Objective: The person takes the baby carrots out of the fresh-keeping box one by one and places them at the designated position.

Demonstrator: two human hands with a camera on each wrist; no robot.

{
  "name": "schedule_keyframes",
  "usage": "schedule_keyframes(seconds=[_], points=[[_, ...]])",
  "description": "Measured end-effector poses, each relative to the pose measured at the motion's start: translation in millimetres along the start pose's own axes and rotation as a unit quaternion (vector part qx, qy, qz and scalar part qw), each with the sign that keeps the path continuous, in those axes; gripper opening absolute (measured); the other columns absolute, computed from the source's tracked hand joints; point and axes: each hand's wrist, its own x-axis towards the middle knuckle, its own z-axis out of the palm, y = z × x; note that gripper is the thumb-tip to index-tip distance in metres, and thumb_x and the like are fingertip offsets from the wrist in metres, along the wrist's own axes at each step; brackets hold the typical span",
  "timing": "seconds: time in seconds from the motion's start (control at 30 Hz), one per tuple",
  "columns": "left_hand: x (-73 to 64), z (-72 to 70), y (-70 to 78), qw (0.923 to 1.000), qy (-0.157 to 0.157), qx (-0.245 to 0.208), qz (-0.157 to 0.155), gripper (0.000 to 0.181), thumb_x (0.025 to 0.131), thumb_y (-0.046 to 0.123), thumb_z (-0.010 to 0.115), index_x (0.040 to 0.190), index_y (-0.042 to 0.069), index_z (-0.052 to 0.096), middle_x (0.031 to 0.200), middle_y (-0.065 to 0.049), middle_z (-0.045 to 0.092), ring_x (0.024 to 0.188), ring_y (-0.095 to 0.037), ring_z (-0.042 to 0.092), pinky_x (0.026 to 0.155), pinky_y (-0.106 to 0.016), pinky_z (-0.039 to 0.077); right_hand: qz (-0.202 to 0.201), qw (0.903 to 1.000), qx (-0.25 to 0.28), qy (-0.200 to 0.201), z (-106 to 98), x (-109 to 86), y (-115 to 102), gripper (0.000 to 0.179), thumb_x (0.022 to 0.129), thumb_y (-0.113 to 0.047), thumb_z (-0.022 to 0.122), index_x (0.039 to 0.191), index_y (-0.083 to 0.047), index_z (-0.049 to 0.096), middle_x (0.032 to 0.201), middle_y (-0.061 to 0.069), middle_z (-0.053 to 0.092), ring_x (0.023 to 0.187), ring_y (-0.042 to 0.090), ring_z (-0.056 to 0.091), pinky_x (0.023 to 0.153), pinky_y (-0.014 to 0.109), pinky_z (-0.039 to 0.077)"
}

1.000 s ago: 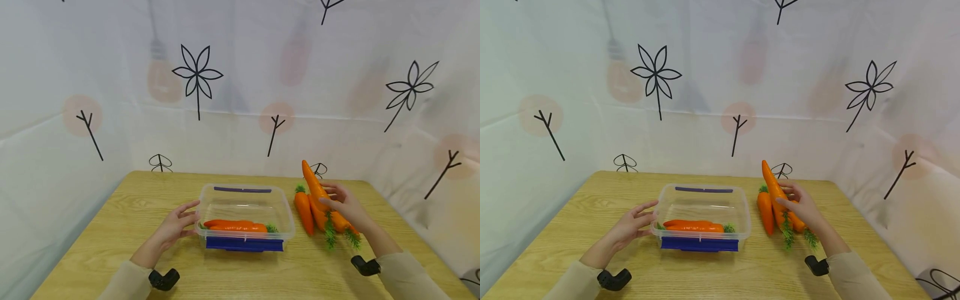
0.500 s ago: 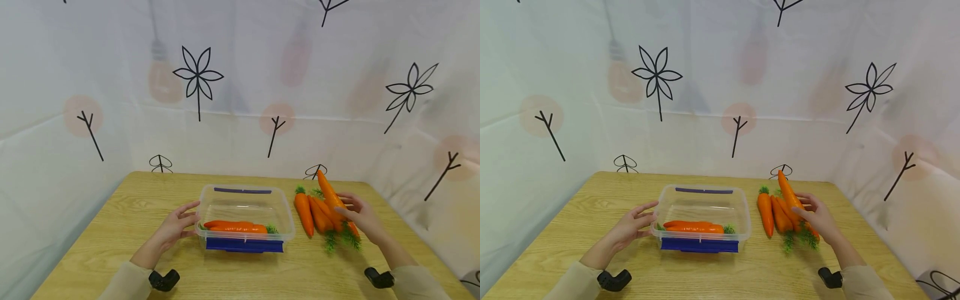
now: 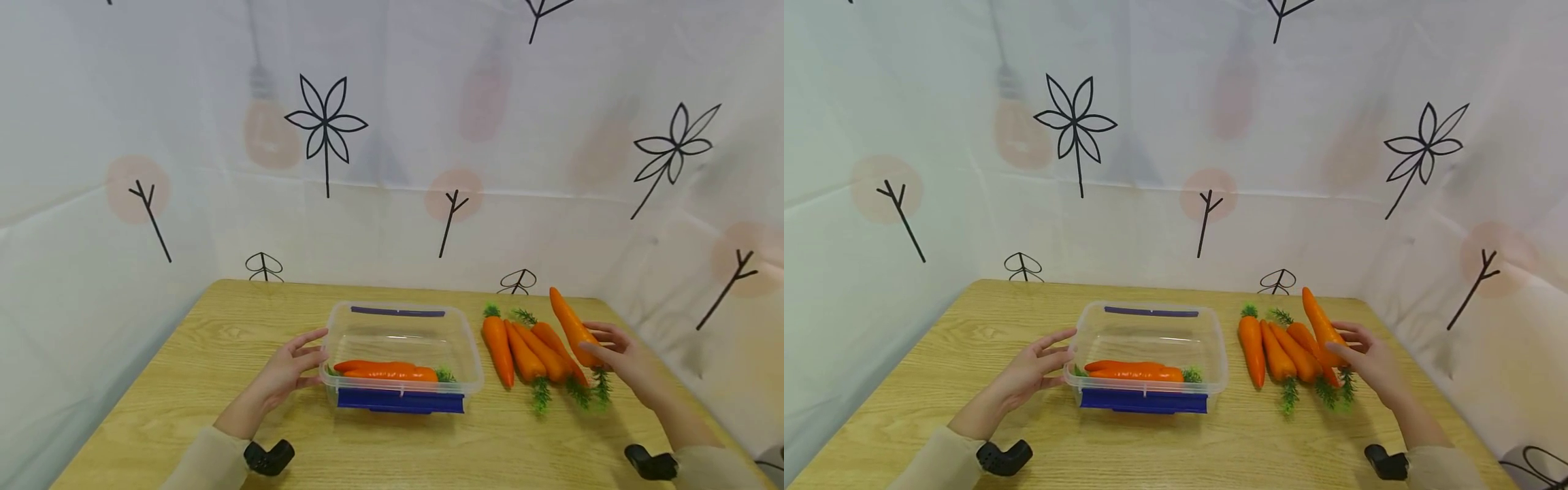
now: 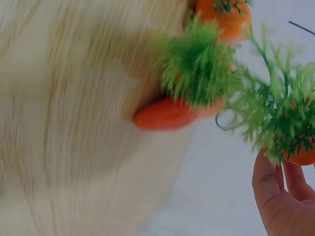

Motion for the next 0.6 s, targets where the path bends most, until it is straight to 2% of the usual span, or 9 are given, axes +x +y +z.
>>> schedule_keyframes(seconds=[0.1,0.23,0.3,0.37,0.47,0.5,0.6], points=[[0.2,-0.3,-0.2,1.0000,-0.005,0.000,0.001,0.056,0.092,0.015,0.060,0.143,0.008,0.037,0.133,-0.025,0.039,0.097,-0.027,0.057,0.071,-0.030,0.054,0.015,0.9992,-0.036,-0.010,-8.6,1.0,4.7,0.053,0.095,-0.026,0.055,0.136,0.002,0.038,0.127,0.033,0.041,0.085,-0.015,0.047,0.065,0.025,0.050],[0.6,-0.3,-1.1,1.0000,-0.002,0.004,0.002,0.055,0.092,0.015,0.060,0.142,0.008,0.038,0.133,-0.025,0.040,0.098,-0.026,0.057,0.072,-0.030,0.054,0.022,0.9973,-0.069,-0.009,-14.9,3.4,16.0,0.055,0.094,-0.029,0.056,0.134,0.005,0.039,0.126,0.036,0.043,0.083,-0.016,0.046,0.062,0.028,0.050],[0.9,-0.1,-1.3,1.0000,0.003,0.005,0.000,0.055,0.092,0.015,0.060,0.142,0.009,0.038,0.133,-0.024,0.042,0.099,-0.028,0.057,0.072,-0.030,0.054,0.024,0.9969,-0.073,-0.016,-15.3,4.1,23.1,0.055,0.094,-0.029,0.056,0.134,0.006,0.039,0.125,0.037,0.043,0.087,-0.004,0.053,0.062,0.030,0.050],[1.1,0.1,-1.5,1.0000,0.007,0.006,-0.001,0.054,0.092,0.014,0.060,0.142,0.008,0.039,0.132,-0.024,0.043,0.101,-0.031,0.056,0.072,-0.031,0.054,0.027,0.9961,-0.080,-0.027,-14.8,5.3,31.4,0.056,0.094,-0.028,0.057,0.133,0.008,0.038,0.125,0.038,0.042,0.094,0.015,0.058,0.063,0.031,0.050],[1.0,0.1,-1.2,1.0000,0.006,0.007,-0.001,0.055,0.092,0.014,0.059,0.142,0.008,0.038,0.131,-0.024,0.044,0.102,-0.032,0.056,0.072,-0.031,0.054,0.023,0.9945,-0.092,-0.043,-14.0,8.0,42.9,0.056,0.094,-0.026,0.057,0.131,0.012,0.039,0.124,0.040,0.042,0.100,0.043,0.052,0.064,0.032,0.050],[1.1,0.0,-1.2,1.0000,0.005,0.008,-0.001,0.054,0.093,0.014,0.059,0.142,0.008,0.038,0.131,-0.024,0.044,0.102,-0.032,0.056,0.072,-0.031,0.054,0.020,0.9942,-0.097,-0.042,-13.5,8.9,46.1,0.055,0.094,-0.024,0.058,0.130,0.013,0.041,0.122,0.040,0.043,0.101,0.047,0.050,0.064,0.032,0.050],[1.3,-0.1,-0.7,0.9999,0.003,0.010,0.002,0.053,0.093,0.013,0.058,0.142,0.007,0.037,0.132,-0.024,0.044,0.102,-0.032,0.056,0.072,-0.031,0.054,0.023,0.9933,-0.103,-0.049,-11.5,11.4,54.2,0.054,0.093,-0.022,0.059,0.128,0.014,0.042,0.120,0.041,0.044,0.098,0.047,0.052,0.064,0.034,0.050]])
